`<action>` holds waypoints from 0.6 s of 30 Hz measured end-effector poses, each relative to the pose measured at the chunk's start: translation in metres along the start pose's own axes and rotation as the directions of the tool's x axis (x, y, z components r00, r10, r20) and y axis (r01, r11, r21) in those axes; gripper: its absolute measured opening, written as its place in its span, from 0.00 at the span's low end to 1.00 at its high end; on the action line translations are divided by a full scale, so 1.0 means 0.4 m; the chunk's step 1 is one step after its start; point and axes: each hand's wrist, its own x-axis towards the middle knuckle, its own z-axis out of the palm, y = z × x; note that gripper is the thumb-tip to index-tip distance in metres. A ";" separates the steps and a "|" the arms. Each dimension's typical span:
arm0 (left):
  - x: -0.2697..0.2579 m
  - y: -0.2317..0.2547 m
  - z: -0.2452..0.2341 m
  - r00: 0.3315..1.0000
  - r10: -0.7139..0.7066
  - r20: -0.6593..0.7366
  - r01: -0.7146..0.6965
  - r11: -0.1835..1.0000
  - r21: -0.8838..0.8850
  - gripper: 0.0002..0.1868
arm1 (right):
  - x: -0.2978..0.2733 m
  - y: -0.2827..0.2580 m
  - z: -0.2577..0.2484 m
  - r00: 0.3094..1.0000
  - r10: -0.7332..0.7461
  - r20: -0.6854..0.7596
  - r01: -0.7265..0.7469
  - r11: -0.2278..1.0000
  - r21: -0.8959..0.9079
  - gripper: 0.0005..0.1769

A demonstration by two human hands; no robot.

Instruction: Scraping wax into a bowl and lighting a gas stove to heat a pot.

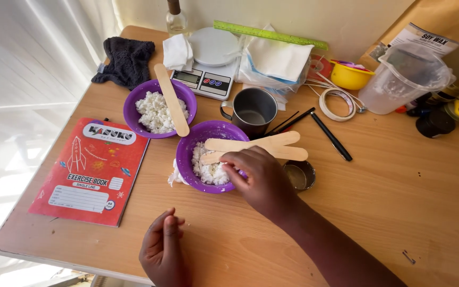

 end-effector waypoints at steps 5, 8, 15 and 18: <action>-0.003 -0.016 0.008 0.992 0.080 0.097 -0.079 0.997 -0.014 0.09 | -0.049 -0.008 -0.116 0.998 0.031 -0.056 -0.026 0.996 0.090 0.18; -0.001 -0.020 0.002 0.924 0.310 0.224 -0.306 0.950 -0.052 0.03 | -0.096 -0.038 -0.163 0.948 0.281 -0.147 -0.220 0.918 0.331 0.11; -0.059 0.085 0.115 0.459 0.094 0.883 0.496 0.797 -0.343 0.40 | -0.202 -0.081 -0.114 0.979 -0.204 0.029 0.183 0.925 0.333 0.18; -0.095 0.123 0.167 0.209 0.131 0.969 0.954 0.192 -0.232 0.43 | -0.192 -0.065 -0.071 0.926 -0.263 0.272 0.323 0.923 -0.209 0.30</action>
